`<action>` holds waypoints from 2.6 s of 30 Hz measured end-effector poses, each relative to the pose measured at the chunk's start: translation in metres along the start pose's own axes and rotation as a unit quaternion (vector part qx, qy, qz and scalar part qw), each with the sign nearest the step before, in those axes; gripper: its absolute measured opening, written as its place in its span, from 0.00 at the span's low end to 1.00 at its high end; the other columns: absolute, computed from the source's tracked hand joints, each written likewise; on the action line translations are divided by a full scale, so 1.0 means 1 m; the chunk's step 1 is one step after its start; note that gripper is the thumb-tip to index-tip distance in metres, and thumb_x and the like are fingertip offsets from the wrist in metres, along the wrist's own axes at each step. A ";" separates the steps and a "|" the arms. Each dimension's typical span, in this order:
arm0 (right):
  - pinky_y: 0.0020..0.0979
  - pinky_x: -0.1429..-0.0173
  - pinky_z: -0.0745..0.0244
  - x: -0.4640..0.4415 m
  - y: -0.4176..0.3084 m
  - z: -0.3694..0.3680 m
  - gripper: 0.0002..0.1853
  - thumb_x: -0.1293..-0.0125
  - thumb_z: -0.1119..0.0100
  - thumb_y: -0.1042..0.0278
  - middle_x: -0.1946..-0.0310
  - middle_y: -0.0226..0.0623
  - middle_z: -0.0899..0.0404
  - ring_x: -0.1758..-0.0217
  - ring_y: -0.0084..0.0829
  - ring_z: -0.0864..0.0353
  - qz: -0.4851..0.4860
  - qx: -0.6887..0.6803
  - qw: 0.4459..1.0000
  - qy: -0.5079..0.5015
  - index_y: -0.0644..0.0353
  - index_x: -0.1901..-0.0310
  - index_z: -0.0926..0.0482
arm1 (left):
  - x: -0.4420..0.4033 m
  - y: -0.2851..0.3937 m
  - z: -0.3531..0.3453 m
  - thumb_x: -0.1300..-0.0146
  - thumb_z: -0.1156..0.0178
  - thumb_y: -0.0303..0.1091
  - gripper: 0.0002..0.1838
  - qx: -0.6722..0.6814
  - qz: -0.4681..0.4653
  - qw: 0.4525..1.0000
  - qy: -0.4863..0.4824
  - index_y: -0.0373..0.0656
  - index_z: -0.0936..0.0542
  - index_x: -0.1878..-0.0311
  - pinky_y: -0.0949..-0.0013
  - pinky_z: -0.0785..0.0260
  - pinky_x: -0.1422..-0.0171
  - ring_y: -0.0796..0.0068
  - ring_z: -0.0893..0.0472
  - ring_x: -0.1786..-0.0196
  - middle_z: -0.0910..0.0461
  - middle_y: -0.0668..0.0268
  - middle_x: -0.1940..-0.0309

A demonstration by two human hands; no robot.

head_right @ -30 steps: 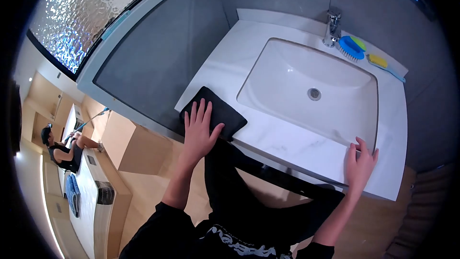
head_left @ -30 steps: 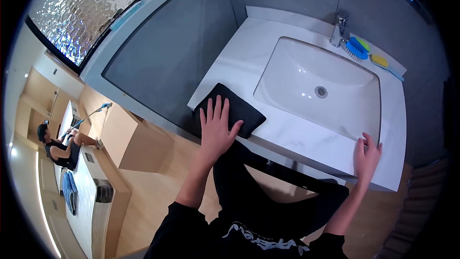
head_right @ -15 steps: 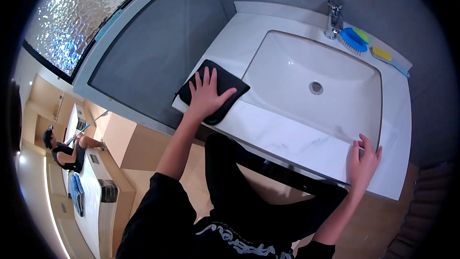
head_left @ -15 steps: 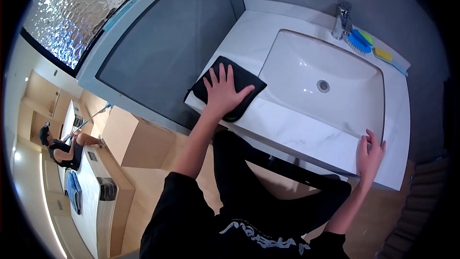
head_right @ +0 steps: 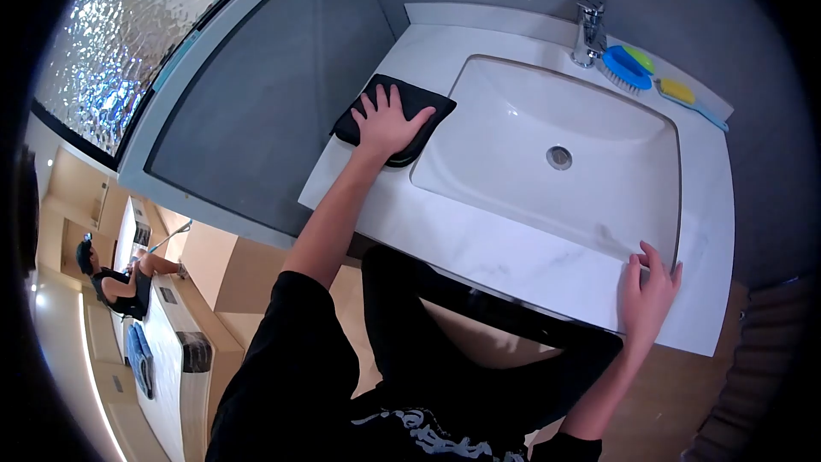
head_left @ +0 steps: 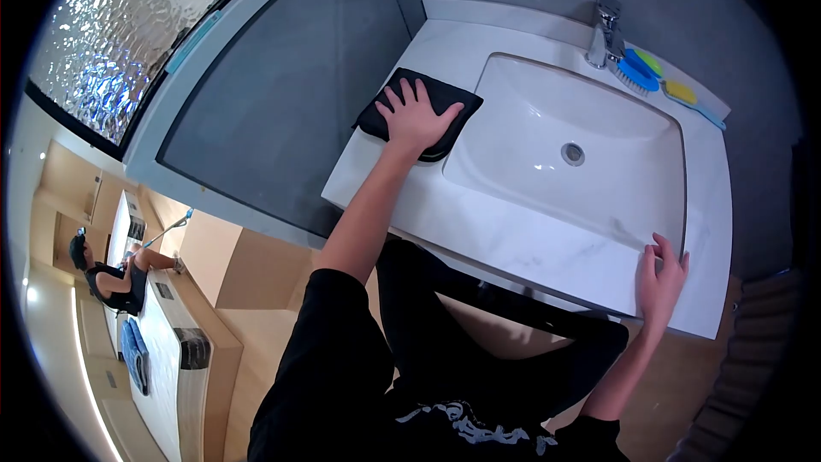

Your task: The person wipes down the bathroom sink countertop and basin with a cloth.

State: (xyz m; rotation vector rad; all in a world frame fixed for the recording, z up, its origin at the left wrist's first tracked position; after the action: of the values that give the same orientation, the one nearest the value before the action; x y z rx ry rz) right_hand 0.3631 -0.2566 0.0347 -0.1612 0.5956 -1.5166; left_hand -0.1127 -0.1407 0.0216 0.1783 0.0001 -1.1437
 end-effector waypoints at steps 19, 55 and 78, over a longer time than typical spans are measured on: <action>0.47 0.21 0.59 -0.005 -0.004 -0.002 0.13 0.32 0.49 0.66 0.68 0.38 0.18 0.66 0.34 0.21 -0.026 0.038 0.999 -0.014 0.60 0.52 0.19 | -0.147 0.057 -0.024 0.42 0.59 0.79 0.56 0.002 0.010 1.000 0.022 0.40 0.46 0.24 0.35 0.64 0.24 0.37 0.55 0.23 0.51 0.49 0.24; 0.46 0.20 0.60 -0.002 -0.007 -0.003 0.15 0.31 0.49 0.64 0.71 0.40 0.18 0.62 0.38 0.20 -0.002 0.009 1.000 -0.012 0.62 0.49 0.20 | 0.164 -0.059 0.034 0.39 0.43 0.62 0.44 0.010 -0.117 0.987 0.111 0.43 0.39 0.27 0.35 0.58 0.26 0.39 0.49 0.24 0.45 0.51 0.26; 0.46 0.20 0.61 -0.005 -0.016 -0.001 0.15 0.33 0.49 0.64 0.73 0.40 0.18 0.64 0.37 0.19 -0.034 0.011 0.999 -0.016 0.63 0.53 0.19 | -0.109 0.022 -0.016 0.33 0.61 0.68 0.47 -0.025 0.064 0.998 0.007 0.38 0.48 0.24 0.33 0.65 0.25 0.39 0.55 0.23 0.54 0.49 0.23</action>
State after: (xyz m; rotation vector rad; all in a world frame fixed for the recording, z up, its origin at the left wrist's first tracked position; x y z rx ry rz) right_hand 0.3482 -0.2527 0.0425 -0.1892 0.5526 -1.5824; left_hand -0.1371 -0.0312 0.0190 0.1401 0.0290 -1.0138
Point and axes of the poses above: each hand's wrist, its own x-axis away from the middle knuckle, its own z-axis out of the back of the hand, y = z × x, the point moved 6 cm from there along -x, towards the middle knuckle
